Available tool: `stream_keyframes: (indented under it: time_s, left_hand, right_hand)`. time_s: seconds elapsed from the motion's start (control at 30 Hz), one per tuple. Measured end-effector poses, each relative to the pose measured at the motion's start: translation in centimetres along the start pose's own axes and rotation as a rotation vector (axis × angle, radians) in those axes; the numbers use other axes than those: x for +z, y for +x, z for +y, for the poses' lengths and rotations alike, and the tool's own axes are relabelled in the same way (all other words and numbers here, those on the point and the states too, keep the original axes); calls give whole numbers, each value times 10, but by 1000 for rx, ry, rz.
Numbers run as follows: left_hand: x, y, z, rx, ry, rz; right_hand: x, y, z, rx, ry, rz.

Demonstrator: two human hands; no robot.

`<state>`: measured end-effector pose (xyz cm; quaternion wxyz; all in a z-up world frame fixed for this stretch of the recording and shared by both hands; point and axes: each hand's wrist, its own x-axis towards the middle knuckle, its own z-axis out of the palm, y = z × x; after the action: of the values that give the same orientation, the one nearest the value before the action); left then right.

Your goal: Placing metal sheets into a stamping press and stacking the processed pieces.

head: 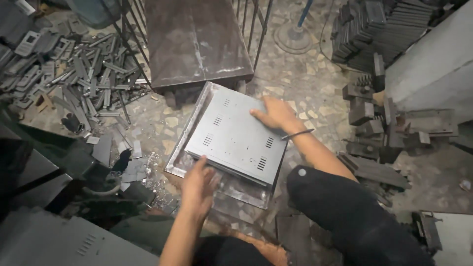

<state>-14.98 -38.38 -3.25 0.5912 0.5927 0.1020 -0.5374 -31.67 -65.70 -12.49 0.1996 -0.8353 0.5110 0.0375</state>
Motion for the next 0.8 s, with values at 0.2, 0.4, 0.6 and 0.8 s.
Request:
stream_keyframes:
  time_s: [0.2,0.4,0.6,0.8]
  left_hand:
    - [-8,104,-27,750,811,210]
    - [-12,151,40,761,1319,-54]
    - [-23,207,31,567,1549,-97]
    - [-9,144,49,516,1474,-109]
  right_hand:
    - [39,-49,40,424,594,588]
    - [20,-175,-36,666,1450,273]
    - [1,-167,-69,717,1483,259]
    - [74,-133,-8,715,1013,272]
